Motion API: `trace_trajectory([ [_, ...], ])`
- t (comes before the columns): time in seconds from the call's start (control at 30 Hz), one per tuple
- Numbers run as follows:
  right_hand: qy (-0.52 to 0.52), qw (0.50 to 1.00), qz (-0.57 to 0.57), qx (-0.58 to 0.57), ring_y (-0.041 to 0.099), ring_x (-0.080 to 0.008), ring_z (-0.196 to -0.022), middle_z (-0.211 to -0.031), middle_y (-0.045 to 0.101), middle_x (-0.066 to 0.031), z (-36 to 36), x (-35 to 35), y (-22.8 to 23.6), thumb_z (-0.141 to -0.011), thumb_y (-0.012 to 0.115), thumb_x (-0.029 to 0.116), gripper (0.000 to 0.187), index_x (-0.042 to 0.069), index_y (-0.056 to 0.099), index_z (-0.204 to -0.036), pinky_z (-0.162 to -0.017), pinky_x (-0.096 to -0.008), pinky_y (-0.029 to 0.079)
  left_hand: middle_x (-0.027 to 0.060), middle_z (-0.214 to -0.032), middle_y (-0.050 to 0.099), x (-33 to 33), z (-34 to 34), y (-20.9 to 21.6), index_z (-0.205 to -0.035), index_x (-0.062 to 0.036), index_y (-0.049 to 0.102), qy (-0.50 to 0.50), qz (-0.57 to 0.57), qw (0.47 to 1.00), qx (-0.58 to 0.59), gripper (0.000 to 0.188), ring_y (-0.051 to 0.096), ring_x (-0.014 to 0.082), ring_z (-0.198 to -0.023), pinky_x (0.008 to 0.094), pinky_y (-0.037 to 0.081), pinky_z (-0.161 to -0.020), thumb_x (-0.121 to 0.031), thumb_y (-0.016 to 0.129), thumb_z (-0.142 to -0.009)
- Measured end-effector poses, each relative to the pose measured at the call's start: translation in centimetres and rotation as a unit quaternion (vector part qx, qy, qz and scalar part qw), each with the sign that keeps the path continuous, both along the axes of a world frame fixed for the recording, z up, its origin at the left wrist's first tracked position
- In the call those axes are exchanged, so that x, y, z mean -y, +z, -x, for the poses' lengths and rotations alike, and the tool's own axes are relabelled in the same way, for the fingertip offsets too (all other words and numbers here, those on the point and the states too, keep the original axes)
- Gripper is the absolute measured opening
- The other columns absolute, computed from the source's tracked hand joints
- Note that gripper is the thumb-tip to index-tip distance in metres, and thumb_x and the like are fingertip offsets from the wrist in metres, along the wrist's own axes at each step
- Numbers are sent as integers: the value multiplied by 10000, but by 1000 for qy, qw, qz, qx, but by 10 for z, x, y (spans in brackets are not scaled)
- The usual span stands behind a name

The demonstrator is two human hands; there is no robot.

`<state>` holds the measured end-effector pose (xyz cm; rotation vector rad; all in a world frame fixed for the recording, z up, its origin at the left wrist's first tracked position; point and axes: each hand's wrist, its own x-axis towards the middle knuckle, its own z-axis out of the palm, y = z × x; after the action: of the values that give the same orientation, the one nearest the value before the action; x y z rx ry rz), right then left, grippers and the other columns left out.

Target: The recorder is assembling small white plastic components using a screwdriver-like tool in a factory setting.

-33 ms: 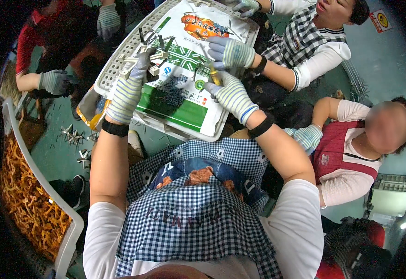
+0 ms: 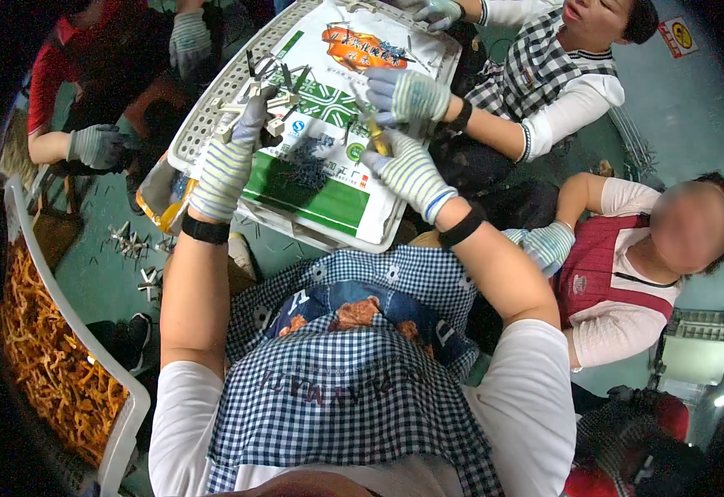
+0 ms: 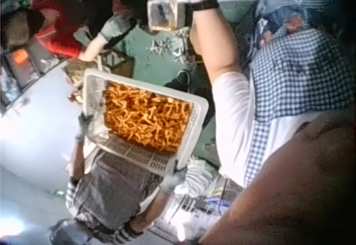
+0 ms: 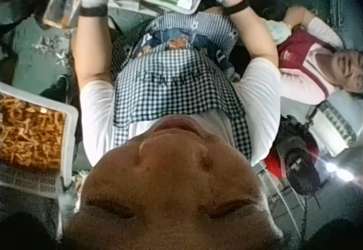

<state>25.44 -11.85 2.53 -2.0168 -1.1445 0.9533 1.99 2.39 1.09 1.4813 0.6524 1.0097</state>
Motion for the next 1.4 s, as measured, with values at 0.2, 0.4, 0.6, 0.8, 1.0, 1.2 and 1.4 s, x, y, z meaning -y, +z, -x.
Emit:
trace_trajectory([
  [0.2, 46, 998, -36, 25, 677, -276, -940, -1040, 696, -174, 12, -2, -44, -872, 712, 235, 460, -14, 599, -1242, -882, -366, 530, 130, -1168, 669, 4, 0, 2, -1313, 4, 569, -36, 4, 999, -32, 466, 614, 184, -1065, 330, 518, -889, -272, 689, -959],
  [0.4, 34, 998, -32, 34, 670, -271, -997, -1074, 690, -187, 21, 1, -40, -887, 694, 182, 427, -19, 594, -1250, -896, -346, 520, 122, -1173, 656, 10, 0, 8, -1333, 28, 548, -78, 3, 997, -28, 629, 600, 185, -1057, 340, 490, -932, -436, 698, -937],
  [0.6, 15, 995, -69, -68, 629, -197, -987, -1105, 679, -122, 15, 5, -49, -909, 696, 202, 485, -21, 545, -1312, -921, -341, 506, 127, -1193, 657, 9, -6, -3, -1330, 15, 553, -89, 36, 994, 42, 539, 598, 171, -1059, 322, 484, -926, -355, 680, -959],
  [0.8, -14, 991, -132, 31, 593, -114, -774, -890, 651, -39, -5, 10, -37, -905, 718, 223, 318, 0, 620, -1108, -724, -284, 520, 78, -1118, 674, -4, -2, -9, -1354, -6, 558, -31, -78, 996, -29, 578, 615, 136, -964, 297, 504, -824, -408, 676, -956],
  [1.0, -62, 981, -185, 5, 607, -89, -826, -943, 678, -15, -26, -5, -38, -886, 726, 98, 210, 17, 638, -1059, -765, -238, 505, 143, -1046, 721, -8, 12, -6, -1245, -19, 634, 26, -47, 995, -84, 567, 678, 245, -926, 376, 518, -803, -471, 710, -910],
  [1.2, -33, 987, -150, 53, 597, -94, -783, -871, 660, -17, -38, -11, -45, -897, 704, 118, 183, 27, 646, -1045, -727, -253, 506, 180, -1066, 722, -11, 12, -17, -1262, -17, 633, 53, -133, 982, -124, 624, 688, 324, -995, 419, 510, -853, -546, 641, -932],
  [1.4, -63, 986, -152, 25, 549, -60, -638, -785, 638, -3, -18, -14, -32, -921, 681, 139, 190, 16, 677, -1066, -580, -229, 464, 137, -837, 691, -24, 24, -4, -1218, -16, 654, 123, -119, 968, -183, 640, 648, 237, -741, 392, 515, -728, -584, 633, -925],
])
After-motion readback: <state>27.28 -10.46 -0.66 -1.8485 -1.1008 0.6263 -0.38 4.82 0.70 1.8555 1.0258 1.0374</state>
